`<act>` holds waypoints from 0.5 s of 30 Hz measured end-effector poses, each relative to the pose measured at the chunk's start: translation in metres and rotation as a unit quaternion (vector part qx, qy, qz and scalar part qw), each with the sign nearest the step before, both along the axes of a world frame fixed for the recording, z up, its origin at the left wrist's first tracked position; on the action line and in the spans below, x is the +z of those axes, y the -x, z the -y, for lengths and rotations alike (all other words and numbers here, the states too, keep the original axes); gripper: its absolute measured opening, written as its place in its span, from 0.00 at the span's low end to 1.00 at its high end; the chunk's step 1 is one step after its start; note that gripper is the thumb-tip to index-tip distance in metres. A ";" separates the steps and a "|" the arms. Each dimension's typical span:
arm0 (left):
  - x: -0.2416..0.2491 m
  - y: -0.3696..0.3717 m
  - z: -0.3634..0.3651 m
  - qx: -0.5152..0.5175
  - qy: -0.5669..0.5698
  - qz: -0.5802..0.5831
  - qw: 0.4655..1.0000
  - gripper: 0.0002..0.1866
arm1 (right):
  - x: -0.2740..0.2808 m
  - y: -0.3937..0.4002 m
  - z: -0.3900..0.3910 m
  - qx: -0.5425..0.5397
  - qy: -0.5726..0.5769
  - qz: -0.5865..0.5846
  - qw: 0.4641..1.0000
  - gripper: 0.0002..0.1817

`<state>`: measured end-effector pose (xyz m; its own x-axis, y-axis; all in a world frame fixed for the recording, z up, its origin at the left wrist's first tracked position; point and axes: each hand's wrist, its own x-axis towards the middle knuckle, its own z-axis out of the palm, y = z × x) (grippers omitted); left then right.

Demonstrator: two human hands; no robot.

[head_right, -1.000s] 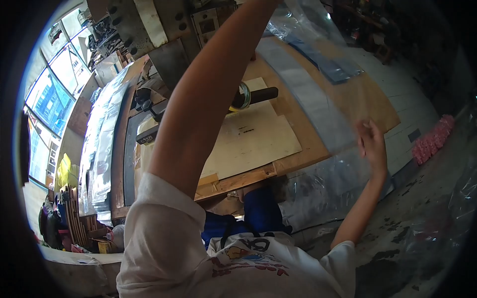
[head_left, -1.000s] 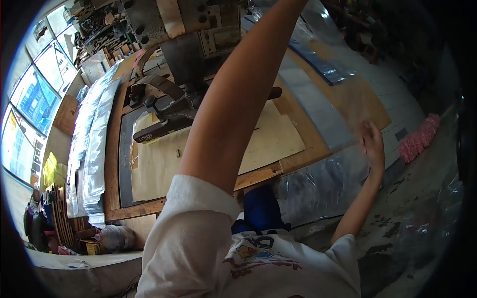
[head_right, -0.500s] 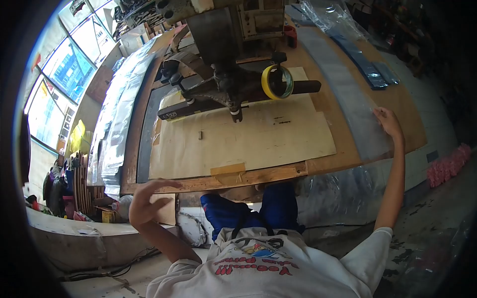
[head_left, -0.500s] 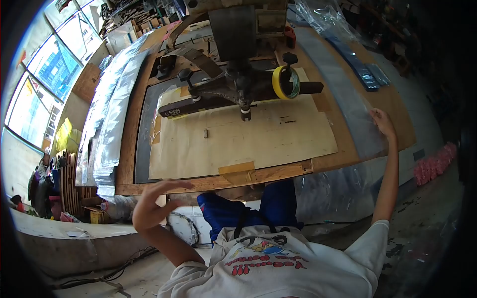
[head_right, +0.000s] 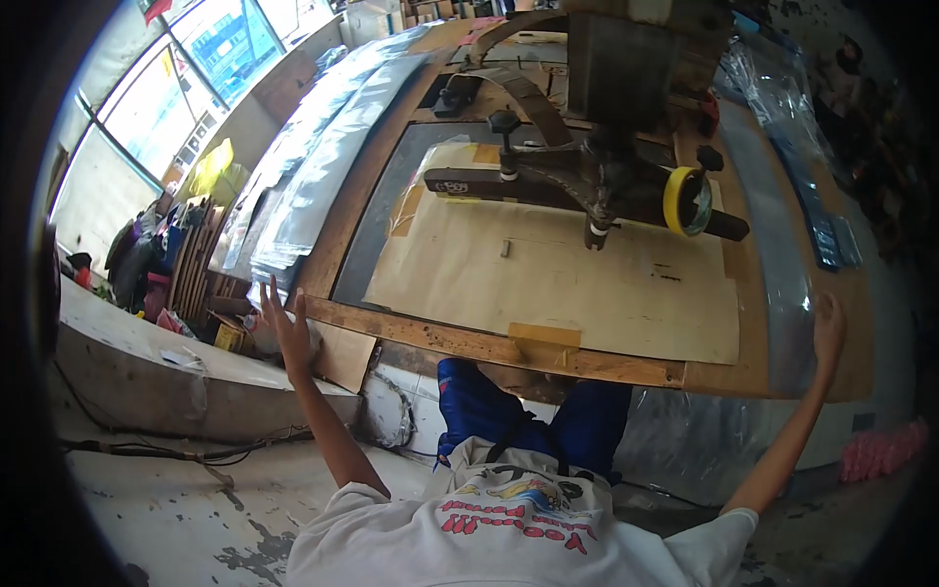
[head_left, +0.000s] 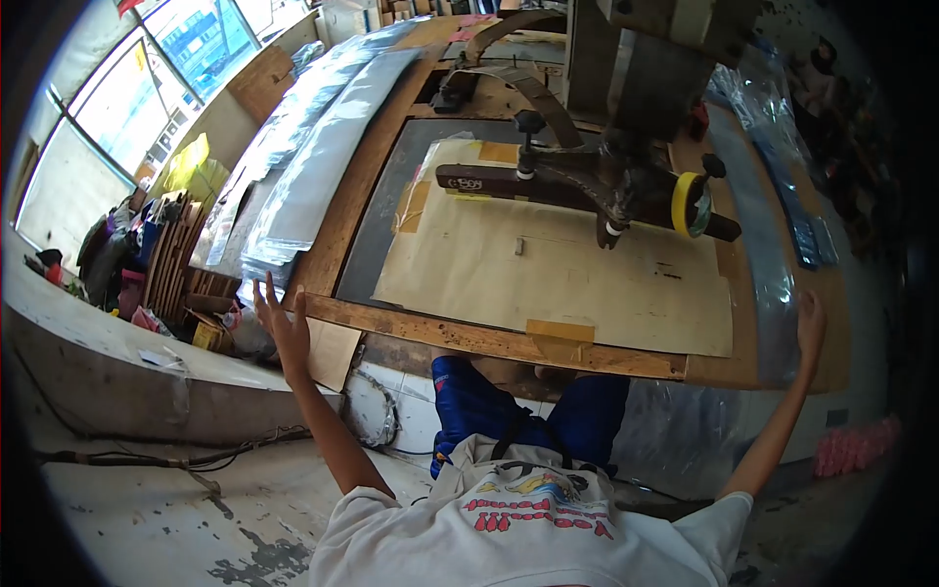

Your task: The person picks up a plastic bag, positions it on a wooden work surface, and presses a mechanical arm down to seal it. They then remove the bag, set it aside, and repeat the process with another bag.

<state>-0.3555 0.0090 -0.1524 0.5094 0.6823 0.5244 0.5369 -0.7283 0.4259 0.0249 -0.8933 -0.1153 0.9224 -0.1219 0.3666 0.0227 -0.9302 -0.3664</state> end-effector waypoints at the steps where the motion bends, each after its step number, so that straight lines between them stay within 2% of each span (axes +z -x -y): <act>1: -0.007 -0.004 0.010 0.017 0.006 0.111 0.994 0.37 | 0.007 0.022 -0.012 -0.013 -0.045 0.022 0.999 0.25; 2: -0.015 -0.009 0.017 0.073 0.042 0.201 0.976 0.38 | 0.004 0.040 -0.012 -0.014 -0.080 0.054 0.995 0.25; 4: -0.063 -0.010 0.010 0.168 0.190 0.384 0.888 0.40 | -0.005 0.081 -0.015 -0.027 -0.115 0.103 0.988 0.25; 6: -0.108 -0.008 0.029 0.055 0.403 0.473 0.782 0.42 | -0.008 0.129 -0.045 -0.064 -0.129 0.119 0.982 0.24; 8: -0.154 -0.027 0.078 -0.029 0.506 0.406 0.760 0.43 | -0.025 0.174 -0.067 -0.079 -0.156 0.144 0.974 0.22; 9: -0.157 -0.033 0.101 -0.047 0.497 0.398 0.769 0.41 | -0.039 0.191 -0.070 -0.068 -0.165 0.174 0.969 0.22; 13: -0.134 -0.049 0.150 -0.117 0.423 0.342 0.831 0.38 | -0.040 0.223 -0.091 -0.097 -0.212 0.139 0.962 0.20; 15: -0.157 -0.050 0.141 -0.116 0.423 0.322 0.839 0.38 | -0.040 0.226 -0.092 -0.108 -0.208 0.133 0.963 0.19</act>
